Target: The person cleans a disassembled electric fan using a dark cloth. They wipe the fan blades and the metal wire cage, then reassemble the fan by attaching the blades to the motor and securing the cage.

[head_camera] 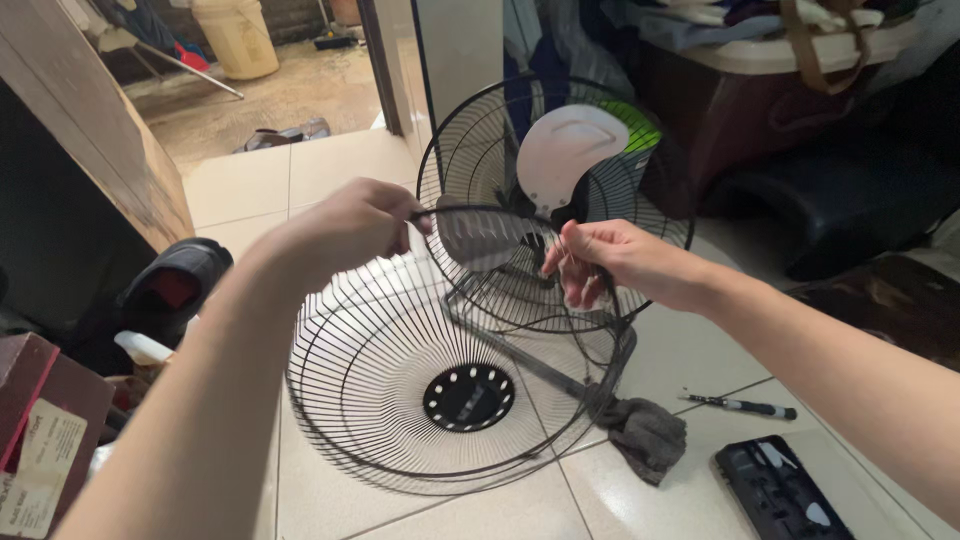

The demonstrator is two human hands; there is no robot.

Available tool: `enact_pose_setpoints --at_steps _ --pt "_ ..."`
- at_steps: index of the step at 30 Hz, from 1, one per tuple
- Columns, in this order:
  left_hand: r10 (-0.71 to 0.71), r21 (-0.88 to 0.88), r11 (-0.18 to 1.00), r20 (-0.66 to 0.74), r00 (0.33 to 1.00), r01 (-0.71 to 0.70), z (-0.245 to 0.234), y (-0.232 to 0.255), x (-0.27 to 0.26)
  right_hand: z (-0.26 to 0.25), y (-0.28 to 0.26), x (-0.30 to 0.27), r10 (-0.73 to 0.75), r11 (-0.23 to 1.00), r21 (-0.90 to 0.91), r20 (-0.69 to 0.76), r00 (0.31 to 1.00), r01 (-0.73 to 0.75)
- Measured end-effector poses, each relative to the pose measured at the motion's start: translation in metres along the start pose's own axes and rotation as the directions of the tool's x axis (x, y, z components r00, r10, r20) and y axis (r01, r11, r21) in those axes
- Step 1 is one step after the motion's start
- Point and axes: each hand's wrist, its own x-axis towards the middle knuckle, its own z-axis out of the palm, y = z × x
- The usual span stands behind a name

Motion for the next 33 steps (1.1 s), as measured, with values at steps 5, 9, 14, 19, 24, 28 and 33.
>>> enact_pose_setpoints --at_steps 5,9,14,19,24,28,33 --pt "-0.054 -0.311 0.949 0.024 0.998 0.059 -0.031 -0.023 0.016 -0.035 -0.01 -0.024 -0.084 0.993 -0.089 -0.07 0.994 0.078" --pt "-0.093 -0.432 0.896 0.04 0.995 0.101 -0.036 -0.03 0.02 -0.045 -0.016 -0.038 -0.066 0.972 -0.231 -0.108 0.992 0.04" --pt "0.036 -0.127 0.992 0.11 0.993 -0.022 -0.018 0.022 0.027 -0.026 -0.041 -0.038 -0.116 0.985 -0.148 -0.227 0.967 0.084" --pt "0.032 0.154 0.987 0.143 0.989 -0.054 0.013 0.094 0.014 -0.011 -0.063 -0.036 -0.033 0.999 -0.028 -0.305 0.952 0.025" --pt "0.191 0.181 0.961 0.103 0.976 -0.207 0.017 0.108 0.016 -0.027 -0.043 -0.038 -0.12 0.991 0.017 -0.373 0.92 0.136" --pt "0.161 0.198 0.966 0.04 0.986 -0.166 -0.004 0.083 0.025 -0.043 -0.036 -0.048 -0.066 0.975 0.149 -0.521 0.851 0.167" --pt "0.11 0.049 0.993 -0.053 0.993 -0.107 -0.028 0.038 0.047 -0.063 -0.028 -0.064 -0.069 0.946 0.217 -0.594 0.802 0.243"
